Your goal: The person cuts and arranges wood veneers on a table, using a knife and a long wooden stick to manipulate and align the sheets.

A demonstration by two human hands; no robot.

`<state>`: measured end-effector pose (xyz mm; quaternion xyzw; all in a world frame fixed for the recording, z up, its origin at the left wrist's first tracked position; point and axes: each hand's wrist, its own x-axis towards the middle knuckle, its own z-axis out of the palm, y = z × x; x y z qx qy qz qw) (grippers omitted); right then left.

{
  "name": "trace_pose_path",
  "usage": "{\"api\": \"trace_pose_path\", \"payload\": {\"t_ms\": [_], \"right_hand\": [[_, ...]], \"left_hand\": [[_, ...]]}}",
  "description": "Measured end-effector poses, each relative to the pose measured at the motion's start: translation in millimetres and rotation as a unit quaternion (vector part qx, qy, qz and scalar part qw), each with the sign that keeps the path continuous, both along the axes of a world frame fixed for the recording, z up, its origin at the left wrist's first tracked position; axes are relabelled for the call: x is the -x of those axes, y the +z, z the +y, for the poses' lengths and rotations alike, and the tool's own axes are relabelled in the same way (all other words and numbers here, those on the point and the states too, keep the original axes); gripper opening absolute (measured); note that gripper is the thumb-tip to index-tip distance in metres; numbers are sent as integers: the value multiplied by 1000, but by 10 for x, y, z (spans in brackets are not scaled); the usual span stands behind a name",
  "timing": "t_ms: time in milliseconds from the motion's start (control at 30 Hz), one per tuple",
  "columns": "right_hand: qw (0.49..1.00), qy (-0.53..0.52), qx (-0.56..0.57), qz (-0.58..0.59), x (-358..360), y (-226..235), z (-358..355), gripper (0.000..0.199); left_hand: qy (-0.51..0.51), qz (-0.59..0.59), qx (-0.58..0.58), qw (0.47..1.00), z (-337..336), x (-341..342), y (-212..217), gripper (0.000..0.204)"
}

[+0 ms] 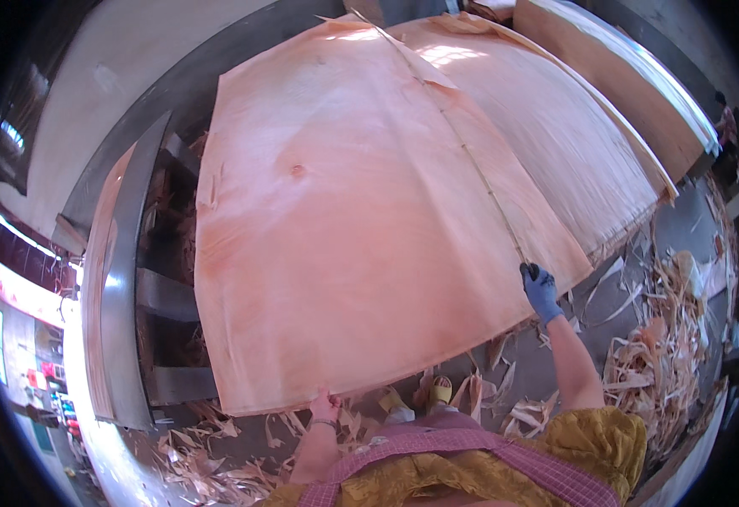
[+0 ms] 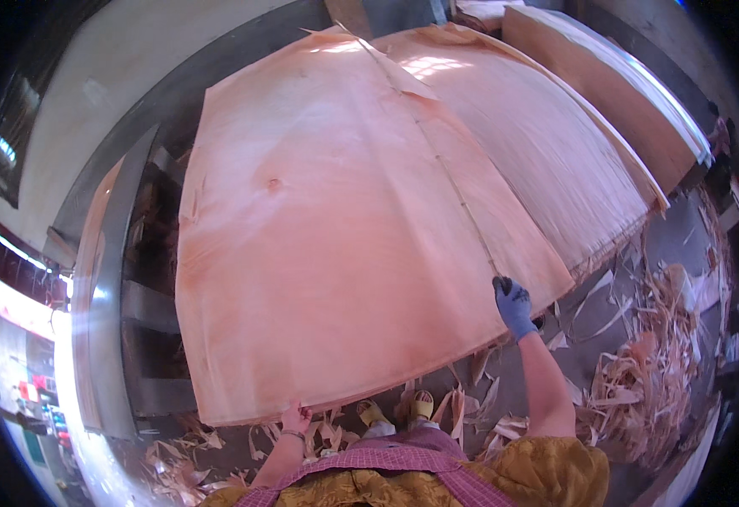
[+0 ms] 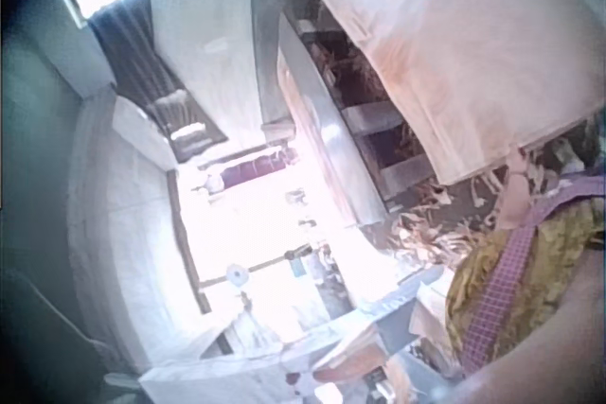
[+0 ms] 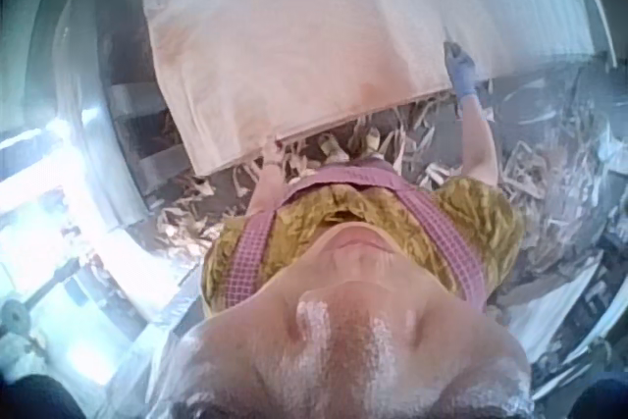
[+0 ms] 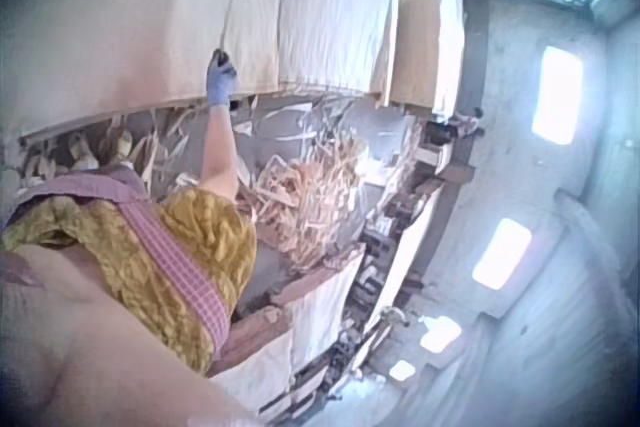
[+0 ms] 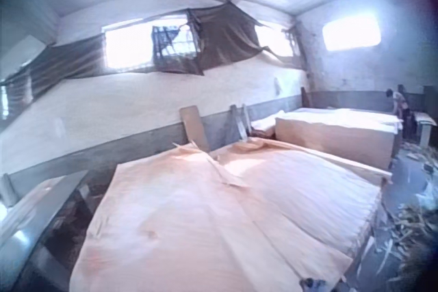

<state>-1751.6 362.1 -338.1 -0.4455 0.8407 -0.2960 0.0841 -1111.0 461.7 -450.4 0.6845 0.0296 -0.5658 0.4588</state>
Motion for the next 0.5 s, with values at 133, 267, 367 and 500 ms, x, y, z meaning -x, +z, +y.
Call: {"api": "trace_pose_path", "payload": {"t_ms": [133,267,367,500], "right_hand": [[999,33,-40,16,-473,439,-815,43],[995,67,-60,40,-603,687,-1484,48],[994,70,-72,32,-586,772,-1989,47],[994,62,-51,72,-817,813,-2369,48]], "left_hand": [[24,3,-4,1000,21,21,-57,19],[32,7,-9,999,28,188,154,21],[19,33,8,999,2,160,193,19],[47,15,-21,999,93,108,206,16]]}}
